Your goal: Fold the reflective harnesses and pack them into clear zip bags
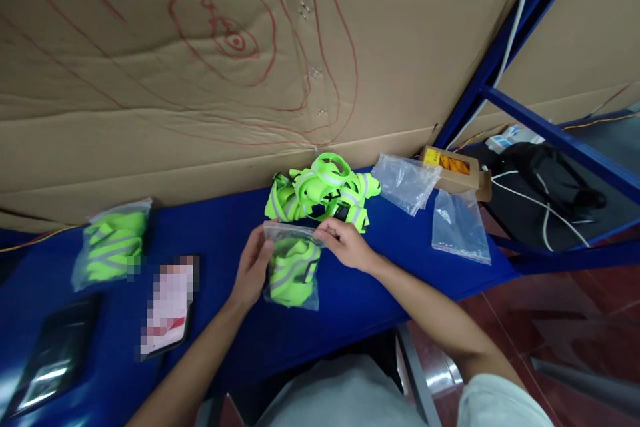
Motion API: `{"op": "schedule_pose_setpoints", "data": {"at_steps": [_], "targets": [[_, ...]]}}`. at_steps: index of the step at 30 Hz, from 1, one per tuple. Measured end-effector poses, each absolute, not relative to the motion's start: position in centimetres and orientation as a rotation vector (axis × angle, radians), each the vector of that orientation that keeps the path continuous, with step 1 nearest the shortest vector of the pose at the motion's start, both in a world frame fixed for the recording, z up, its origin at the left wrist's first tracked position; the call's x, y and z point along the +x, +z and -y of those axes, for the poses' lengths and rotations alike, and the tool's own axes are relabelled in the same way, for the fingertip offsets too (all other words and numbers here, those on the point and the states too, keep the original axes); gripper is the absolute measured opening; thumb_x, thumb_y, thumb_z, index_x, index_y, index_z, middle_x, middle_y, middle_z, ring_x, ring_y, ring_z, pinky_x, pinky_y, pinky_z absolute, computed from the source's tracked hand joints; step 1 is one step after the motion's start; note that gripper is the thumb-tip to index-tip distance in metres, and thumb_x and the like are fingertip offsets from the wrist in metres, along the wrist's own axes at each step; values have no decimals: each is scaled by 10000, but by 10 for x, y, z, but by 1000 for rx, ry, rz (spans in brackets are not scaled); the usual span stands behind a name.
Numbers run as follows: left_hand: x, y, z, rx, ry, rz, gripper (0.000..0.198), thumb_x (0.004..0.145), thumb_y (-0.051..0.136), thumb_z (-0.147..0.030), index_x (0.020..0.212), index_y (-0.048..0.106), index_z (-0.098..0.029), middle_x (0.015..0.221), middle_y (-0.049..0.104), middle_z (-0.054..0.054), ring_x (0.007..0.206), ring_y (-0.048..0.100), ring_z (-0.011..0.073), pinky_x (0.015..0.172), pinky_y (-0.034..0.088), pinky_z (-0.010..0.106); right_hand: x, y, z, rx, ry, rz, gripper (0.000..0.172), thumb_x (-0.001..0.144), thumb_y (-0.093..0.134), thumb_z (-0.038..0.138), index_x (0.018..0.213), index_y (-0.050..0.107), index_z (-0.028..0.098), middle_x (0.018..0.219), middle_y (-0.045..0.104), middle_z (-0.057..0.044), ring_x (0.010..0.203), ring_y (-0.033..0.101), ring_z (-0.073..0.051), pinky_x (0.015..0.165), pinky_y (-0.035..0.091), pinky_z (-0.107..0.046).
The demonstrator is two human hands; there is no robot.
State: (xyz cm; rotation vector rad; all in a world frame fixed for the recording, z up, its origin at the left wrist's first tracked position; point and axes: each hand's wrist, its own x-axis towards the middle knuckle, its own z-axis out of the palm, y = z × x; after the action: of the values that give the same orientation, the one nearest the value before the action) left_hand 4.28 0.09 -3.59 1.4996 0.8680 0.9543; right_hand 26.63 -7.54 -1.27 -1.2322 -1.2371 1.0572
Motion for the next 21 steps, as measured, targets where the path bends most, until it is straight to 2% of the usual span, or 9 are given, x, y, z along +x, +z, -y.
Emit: {"op": "schedule_pose_setpoints", "data": {"at_steps": [2, 4, 8, 10, 11, 13, 15, 17, 21], "targets": [[45, -37, 2, 1537, 835, -749, 790, 832, 763, -562, 1467, 414, -246, 1357, 616, 124, 1185, 647, 261, 986, 525, 379, 267, -12, 74, -1137, 1156, 1012, 416, 884, 683, 616, 850, 586, 212, 527, 429, 88, 448, 359, -82, 442, 305, -224], [47, -35, 5, 1573, 751, -718, 890, 773, 844, -483, 1483, 359, -257, 1271, 642, 113, 1102, 682, 249, 943, 546, 384, 272, -8, 72, -1010, 1259, 775, 395, 854, 732, 588, 890, 595, 220, 526, 432, 96, 436, 377, -86, 441, 362, -228], [39, -17, -3, 1562, 951, -766, 698, 752, 876, -386, 1329, 504, -259, 1220, 653, 77, 1109, 675, 228, 946, 554, 353, 290, 4, 67, -844, 1305, 606, 398, 864, 713, 578, 940, 659, 191, 557, 504, 59, 455, 467, -107, 450, 424, -251], [26, -8, -21, 1556, 1092, -818, 712, 756, 868, -408, 1349, 500, -262, 1286, 641, 95, 1172, 654, 250, 981, 552, 383, 302, 9, 66, -825, 1214, 545, 341, 897, 685, 529, 890, 656, 189, 525, 473, 64, 422, 428, -94, 419, 376, -234], [18, -7, -33, 1563, 1109, -878, 723, 805, 819, -444, 1408, 464, -264, 1317, 633, 115, 1198, 647, 271, 993, 554, 421, 309, 11, 65, -824, 1166, 491, 298, 908, 681, 484, 857, 641, 193, 513, 446, 73, 409, 396, -83, 407, 346, -221], [2, -11, -57, 1696, 1234, -1118, 758, 829, 779, -488, 1464, 452, -236, 1482, 522, 160, 1359, 539, 318, 1106, 483, 486, 322, 13, 63, -830, 1115, 357, 246, 917, 669, 403, 798, 590, 203, 501, 394, 87, 398, 339, -69, 392, 295, -202], [-8, -24, -75, 1852, 1238, -1345, 955, 778, 811, -495, 1557, 337, -210, 1634, 319, 199, 1501, 360, 368, 1217, 342, 554, 333, 14, 61, -842, 1121, 253, 240, 924, 640, 356, 764, 535, 211, 495, 351, 96, 396, 298, -67, 387, 269, -194], [-10, -40, -78, 1958, 1104, -1389, 976, 807, 771, -481, 1589, 277, -166, 1633, 309, 223, 1536, 295, 374, 1254, 262, 574, 340, 11, 59, -861, 1147, 209, 251, 925, 615, 340, 743, 495, 216, 488, 324, 100, 393, 270, -70, 385, 258, -192], [2, -57, -56, 2128, 974, -1407, 831, 872, 694, -452, 1556, 348, -132, 1588, 347, 226, 1564, 214, 381, 1272, 228, 566, 337, 1, 55, -923, 1157, 233, 264, 897, 630, 362, 734, 481, 217, 494, 318, 103, 393, 253, -68, 383, 240, -192]]}}
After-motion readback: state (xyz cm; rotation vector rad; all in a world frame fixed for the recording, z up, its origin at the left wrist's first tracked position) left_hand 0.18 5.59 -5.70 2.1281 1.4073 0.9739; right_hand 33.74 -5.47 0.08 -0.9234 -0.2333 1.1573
